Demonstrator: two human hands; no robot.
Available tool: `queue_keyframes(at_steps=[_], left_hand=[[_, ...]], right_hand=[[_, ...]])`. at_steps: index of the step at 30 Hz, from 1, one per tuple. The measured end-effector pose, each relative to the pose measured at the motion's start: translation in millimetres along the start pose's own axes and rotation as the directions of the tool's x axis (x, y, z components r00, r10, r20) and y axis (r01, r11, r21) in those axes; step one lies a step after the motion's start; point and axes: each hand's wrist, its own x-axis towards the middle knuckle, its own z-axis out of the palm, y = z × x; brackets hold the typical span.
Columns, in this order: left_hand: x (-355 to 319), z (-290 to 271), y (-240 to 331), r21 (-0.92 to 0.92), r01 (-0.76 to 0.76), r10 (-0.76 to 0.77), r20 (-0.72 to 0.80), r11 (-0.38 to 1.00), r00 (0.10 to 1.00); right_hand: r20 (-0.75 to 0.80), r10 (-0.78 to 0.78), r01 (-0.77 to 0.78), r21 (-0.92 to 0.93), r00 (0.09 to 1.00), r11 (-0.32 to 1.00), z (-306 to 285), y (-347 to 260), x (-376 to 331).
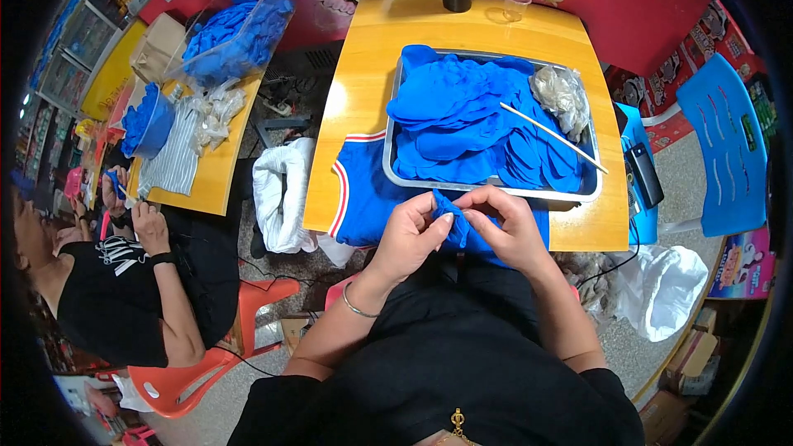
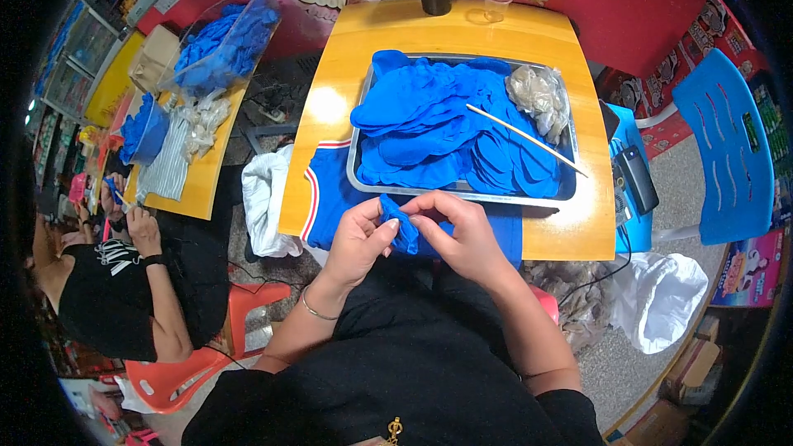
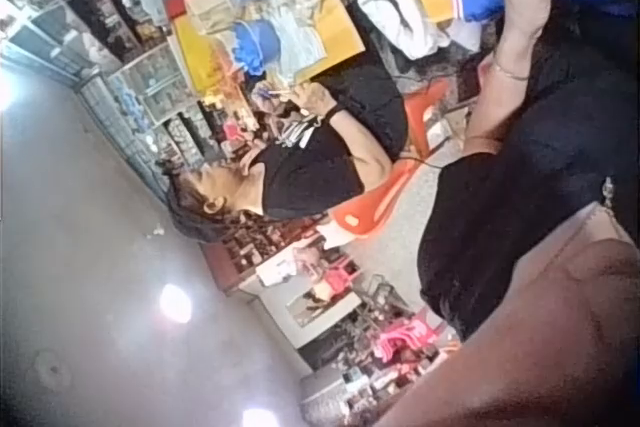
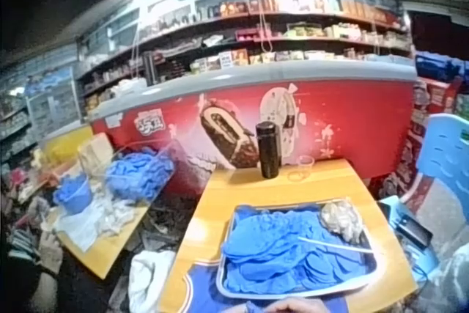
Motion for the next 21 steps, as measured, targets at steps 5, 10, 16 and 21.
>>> queue_keyframes(at_steps=[5, 10, 16, 21], left_hand=[[0.7, -2.2, -2.2, 0.031, -0.075, 0.073, 0.054, 0.997, 0.996], [-0.2, -9.9, -6.0, 0.133, -0.164, 0.138, 0.183, 0.977, 0.973], [2.4, -3.3, -0.1, 0.152, -0.205, 0.190, 0.111, 0.967, 0.975], [1.9, 2.4, -14.7, -0.044, -0.253, 0.248, -0.093, 0.967, 0.964]], right_hand=[[-0.062, -0.110, 0.119, 0.170, 0.992, 0.978, 9.9, 4.1, 4.7], [0.043, -0.023, 0.007, 0.336, 0.999, 0.942, 6.1, 8.6, 4.6], [0.022, -0.127, 0.117, 0.254, 0.992, 0.960, 4.0, 11.9, 2.9], [0.003, -0.165, 0.161, 0.196, 0.986, 0.967, 4.2, 9.8, 2.3]])
